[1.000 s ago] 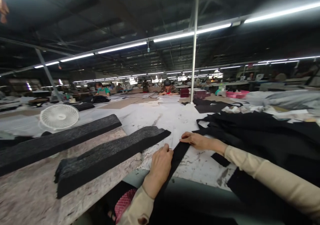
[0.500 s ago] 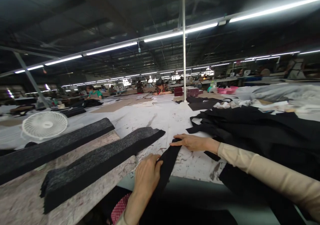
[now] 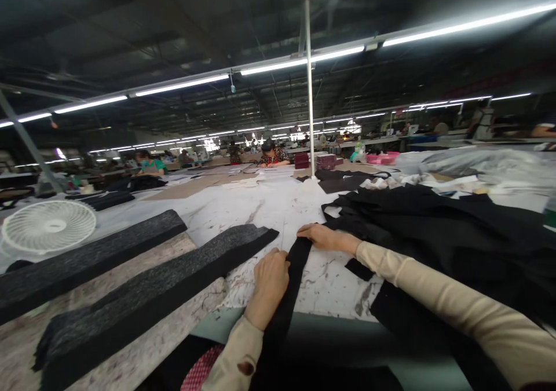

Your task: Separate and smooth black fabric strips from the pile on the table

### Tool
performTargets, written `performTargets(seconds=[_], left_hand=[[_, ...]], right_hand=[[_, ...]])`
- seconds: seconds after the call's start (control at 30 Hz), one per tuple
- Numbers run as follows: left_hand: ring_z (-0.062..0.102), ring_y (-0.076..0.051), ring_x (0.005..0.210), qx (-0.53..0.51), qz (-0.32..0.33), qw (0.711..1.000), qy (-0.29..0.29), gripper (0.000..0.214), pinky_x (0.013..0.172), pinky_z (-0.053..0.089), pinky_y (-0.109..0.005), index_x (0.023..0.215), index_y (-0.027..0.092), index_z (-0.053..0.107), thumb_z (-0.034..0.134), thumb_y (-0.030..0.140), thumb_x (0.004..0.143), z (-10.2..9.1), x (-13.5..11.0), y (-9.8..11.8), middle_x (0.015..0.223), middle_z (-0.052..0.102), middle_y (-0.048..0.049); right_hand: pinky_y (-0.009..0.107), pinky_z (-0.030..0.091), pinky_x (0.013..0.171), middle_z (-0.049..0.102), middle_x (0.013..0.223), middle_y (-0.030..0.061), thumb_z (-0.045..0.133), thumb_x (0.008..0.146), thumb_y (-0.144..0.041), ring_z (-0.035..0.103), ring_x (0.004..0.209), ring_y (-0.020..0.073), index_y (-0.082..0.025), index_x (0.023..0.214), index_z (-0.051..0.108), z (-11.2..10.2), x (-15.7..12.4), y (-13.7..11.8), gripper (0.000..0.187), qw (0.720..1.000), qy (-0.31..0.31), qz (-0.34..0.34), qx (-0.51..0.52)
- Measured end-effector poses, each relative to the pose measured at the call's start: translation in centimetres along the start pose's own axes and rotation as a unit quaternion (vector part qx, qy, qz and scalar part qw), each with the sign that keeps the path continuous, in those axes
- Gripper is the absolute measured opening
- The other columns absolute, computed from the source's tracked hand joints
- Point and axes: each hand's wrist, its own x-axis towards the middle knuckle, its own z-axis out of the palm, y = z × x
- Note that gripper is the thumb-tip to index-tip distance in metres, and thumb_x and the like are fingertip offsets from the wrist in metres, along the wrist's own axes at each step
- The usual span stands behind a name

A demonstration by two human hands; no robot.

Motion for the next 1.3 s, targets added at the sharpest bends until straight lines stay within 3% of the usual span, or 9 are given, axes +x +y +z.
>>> performTargets(seconds=[0.17, 0.33, 0.6, 0.77, 0.87, 1.0, 1.2, 1.3], left_hand=[[0.063, -0.017, 0.093, 0.013, 0.025, 1.000, -0.006, 0.024, 0.073, 0.043, -0.026, 0.100, 0.023, 0.068, 0.046, 0.023, 0.091, -0.2, -0.4, -0.4, 0.100, 0.065, -0.0028], [0.064, -0.016, 0.083, 0.072, 0.066, 0.995, -0.003, 0.031, 0.065, 0.041, -0.026, 0.094, 0.023, 0.068, 0.037, 0.021, 0.093, 0.0, -0.8, -0.4, 0.097, 0.062, -0.0035], [0.062, -0.017, 0.090, 0.062, 0.057, 0.996, -0.030, 0.032, 0.072, 0.042, -0.027, 0.101, 0.022, 0.064, 0.034, 0.013, 0.091, -0.6, -2.2, -0.8, 0.103, 0.060, -0.0054], [0.060, -0.017, 0.094, -0.018, -0.007, 1.000, -0.022, 0.023, 0.076, 0.042, -0.026, 0.102, 0.023, 0.065, 0.045, 0.020, 0.090, -1.2, -4.3, -1.6, 0.099, 0.062, -0.0035], [0.060, -0.016, 0.090, -0.041, 0.004, 0.999, -0.003, 0.027, 0.076, 0.041, -0.025, 0.101, 0.023, 0.067, 0.043, 0.017, 0.090, -1.3, -5.4, -2.2, 0.093, 0.061, -0.0025], [0.057, -0.017, 0.085, 0.013, 0.043, 0.999, 0.013, 0.035, 0.074, 0.040, -0.028, 0.098, 0.023, 0.068, 0.034, 0.015, 0.093, -1.3, -6.3, -2.6, 0.090, 0.060, -0.0038], [0.054, -0.019, 0.086, 0.086, 0.085, 0.992, 0.020, 0.036, 0.080, 0.039, -0.031, 0.103, 0.025, 0.065, 0.034, 0.014, 0.092, -1.3, -7.0, -3.1, 0.092, 0.058, -0.0047], [0.054, -0.018, 0.087, 0.088, 0.084, 0.993, 0.015, 0.035, 0.079, 0.040, -0.030, 0.104, 0.025, 0.065, 0.033, 0.014, 0.092, -1.2, -6.9, -3.1, 0.092, 0.057, -0.0050]], right_hand=[[0.032, 0.042, 0.100, 0.059, 0.125, 0.0120, 0.042, 0.074, 0.005, 0.057, 0.114, 0.0202, -0.015, 0.121, 0.063, 0.7, -0.3, 0.9, 0.055, 0.999, -0.032, 0.019, 0.004], [0.034, 0.038, 0.103, 0.053, 0.130, 0.0080, 0.041, 0.072, 0.007, 0.051, 0.120, 0.0198, -0.024, 0.127, 0.059, -1.0, -0.8, 0.3, 0.066, 0.995, -0.091, -0.015, 0.038], [0.039, 0.036, 0.105, 0.050, 0.138, 0.0068, 0.042, 0.073, 0.005, 0.037, 0.134, 0.0230, -0.030, 0.135, 0.050, -3.0, -1.2, -2.2, 0.071, 0.982, -0.182, -0.032, 0.045], [0.037, 0.033, 0.108, 0.047, 0.141, 0.0064, 0.042, 0.068, 0.009, 0.037, 0.134, 0.0228, -0.026, 0.130, 0.056, -2.2, -1.0, -3.8, 0.073, 0.991, -0.123, -0.040, -0.017], [0.034, 0.038, 0.105, 0.051, 0.136, 0.0105, 0.042, 0.067, 0.008, 0.047, 0.127, 0.0231, -0.019, 0.129, 0.058, -1.7, -0.9, -4.7, 0.070, 0.993, -0.108, -0.048, -0.018], [0.034, 0.038, 0.105, 0.048, 0.140, 0.0083, 0.040, 0.068, 0.009, 0.050, 0.124, 0.0212, -0.021, 0.135, 0.051, -2.1, -0.9, -5.2, 0.074, 0.988, -0.144, -0.060, 0.007], [0.037, 0.033, 0.109, 0.046, 0.142, 0.0018, 0.039, 0.071, 0.010, 0.031, 0.137, 0.0207, -0.032, 0.138, 0.045, -3.4, -1.7, -6.8, 0.080, 0.976, -0.190, -0.076, 0.076], [0.043, 0.025, 0.112, 0.032, 0.151, -0.0002, 0.040, 0.072, 0.009, 0.019, 0.141, 0.0221, -0.035, 0.139, 0.043, -3.2, -2.0, -7.0, 0.080, 0.975, -0.194, -0.063, 0.092]])
